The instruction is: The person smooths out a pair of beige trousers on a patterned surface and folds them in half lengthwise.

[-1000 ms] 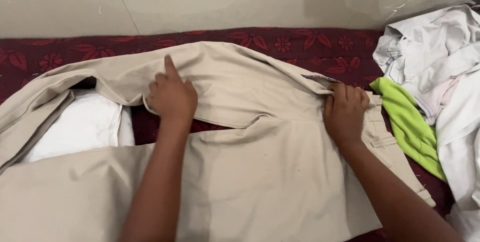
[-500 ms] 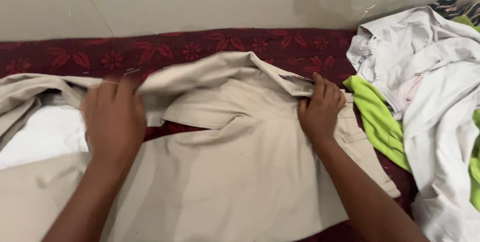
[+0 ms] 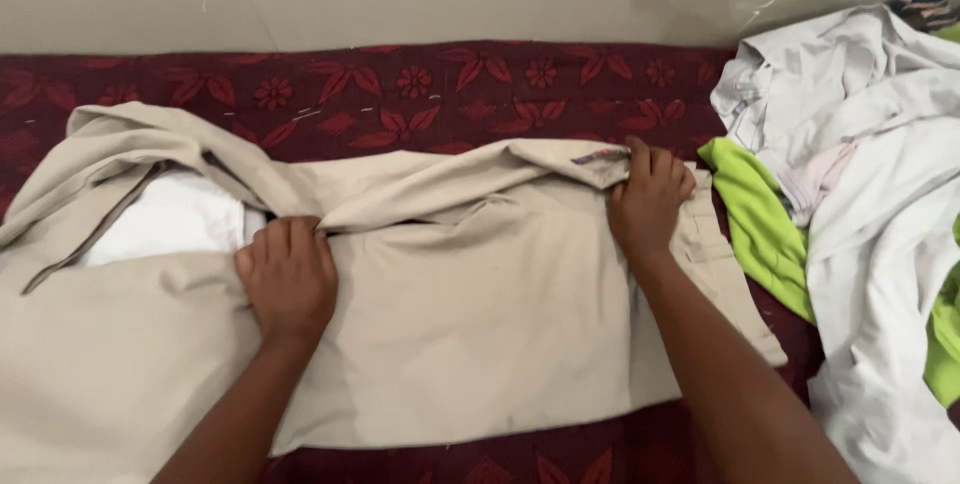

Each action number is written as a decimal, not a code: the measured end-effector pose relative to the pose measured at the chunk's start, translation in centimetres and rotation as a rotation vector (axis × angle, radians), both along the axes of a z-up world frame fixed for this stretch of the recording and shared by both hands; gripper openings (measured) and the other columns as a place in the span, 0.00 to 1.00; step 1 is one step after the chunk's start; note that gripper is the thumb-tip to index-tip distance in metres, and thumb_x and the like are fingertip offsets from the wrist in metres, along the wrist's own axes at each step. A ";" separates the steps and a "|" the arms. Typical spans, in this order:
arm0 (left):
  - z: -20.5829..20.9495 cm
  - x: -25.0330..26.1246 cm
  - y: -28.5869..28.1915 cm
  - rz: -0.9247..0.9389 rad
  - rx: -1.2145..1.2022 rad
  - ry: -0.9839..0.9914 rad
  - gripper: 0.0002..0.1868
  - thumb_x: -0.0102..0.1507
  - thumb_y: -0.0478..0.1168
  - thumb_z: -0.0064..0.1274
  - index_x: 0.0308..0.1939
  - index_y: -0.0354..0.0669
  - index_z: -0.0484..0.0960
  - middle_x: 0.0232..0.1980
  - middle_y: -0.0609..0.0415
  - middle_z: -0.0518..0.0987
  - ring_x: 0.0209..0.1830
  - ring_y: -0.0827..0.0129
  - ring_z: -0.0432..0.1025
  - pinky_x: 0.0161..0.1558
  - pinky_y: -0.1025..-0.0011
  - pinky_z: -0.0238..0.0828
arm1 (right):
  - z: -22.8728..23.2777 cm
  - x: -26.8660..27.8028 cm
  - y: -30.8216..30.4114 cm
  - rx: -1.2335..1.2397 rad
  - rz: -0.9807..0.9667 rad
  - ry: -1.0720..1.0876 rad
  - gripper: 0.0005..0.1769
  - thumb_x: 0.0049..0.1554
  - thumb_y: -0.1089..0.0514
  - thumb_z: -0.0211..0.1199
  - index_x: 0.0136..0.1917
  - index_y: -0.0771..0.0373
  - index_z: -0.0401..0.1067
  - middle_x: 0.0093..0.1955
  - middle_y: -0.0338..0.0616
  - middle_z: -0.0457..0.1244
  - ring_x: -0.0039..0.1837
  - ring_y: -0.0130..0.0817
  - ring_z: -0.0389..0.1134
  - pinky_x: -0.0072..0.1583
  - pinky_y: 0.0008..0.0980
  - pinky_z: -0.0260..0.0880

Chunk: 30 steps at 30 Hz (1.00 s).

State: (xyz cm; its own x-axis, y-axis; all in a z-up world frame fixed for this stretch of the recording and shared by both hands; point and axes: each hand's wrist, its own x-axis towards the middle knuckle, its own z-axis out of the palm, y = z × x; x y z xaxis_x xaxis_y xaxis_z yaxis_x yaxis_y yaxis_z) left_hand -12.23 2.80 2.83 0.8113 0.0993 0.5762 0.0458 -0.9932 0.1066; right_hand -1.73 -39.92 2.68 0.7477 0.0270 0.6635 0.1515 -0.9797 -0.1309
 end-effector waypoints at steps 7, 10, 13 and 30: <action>-0.2 -0.4 0.0 -0.041 -0.089 -0.007 0.09 0.68 0.40 0.55 0.52 0.51 0.80 0.49 0.56 0.75 0.53 0.61 0.69 0.57 0.59 0.60 | 0.6 1.1 -4.4 0.271 0.087 -0.046 0.30 0.56 0.71 0.52 0.70 0.60 0.72 0.60 0.51 0.64 0.63 0.53 0.62 0.66 0.51 0.58; 0.4 0.1 0.0 -0.060 -0.100 -0.028 0.10 0.67 0.39 0.54 0.52 0.51 0.80 0.53 0.58 0.76 0.57 0.63 0.69 0.58 0.59 0.59 | 4.7 -1.0 -4.1 0.250 0.056 -0.078 0.29 0.56 0.71 0.53 0.69 0.60 0.73 0.60 0.52 0.64 0.64 0.54 0.62 0.66 0.53 0.57; 0.6 0.1 0.0 -0.069 -0.090 -0.075 0.09 0.66 0.38 0.54 0.51 0.51 0.79 0.59 0.59 0.76 0.64 0.62 0.67 0.62 0.58 0.58 | 5.9 -6.3 -3.7 0.236 0.014 -0.026 0.31 0.56 0.71 0.53 0.71 0.57 0.72 0.63 0.51 0.62 0.68 0.54 0.59 0.69 0.53 0.55; -1.1 0.0 0.0 -0.055 -0.107 -0.070 0.09 0.66 0.37 0.53 0.51 0.48 0.78 0.59 0.57 0.75 0.68 0.61 0.66 0.67 0.58 0.55 | -0.3 -11.0 -2.3 0.058 -0.245 0.083 0.34 0.52 0.66 0.61 0.72 0.52 0.70 0.66 0.45 0.59 0.68 0.49 0.57 0.69 0.55 0.51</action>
State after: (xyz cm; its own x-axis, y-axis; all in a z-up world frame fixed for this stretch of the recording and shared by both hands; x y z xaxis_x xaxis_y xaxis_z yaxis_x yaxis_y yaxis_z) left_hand -12.19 2.85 1.70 0.7757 0.1193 0.6198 -0.0200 -0.9769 0.2130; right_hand -12.68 -42.19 2.38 0.7791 -0.1978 0.5949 -0.1029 -0.9764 -0.1900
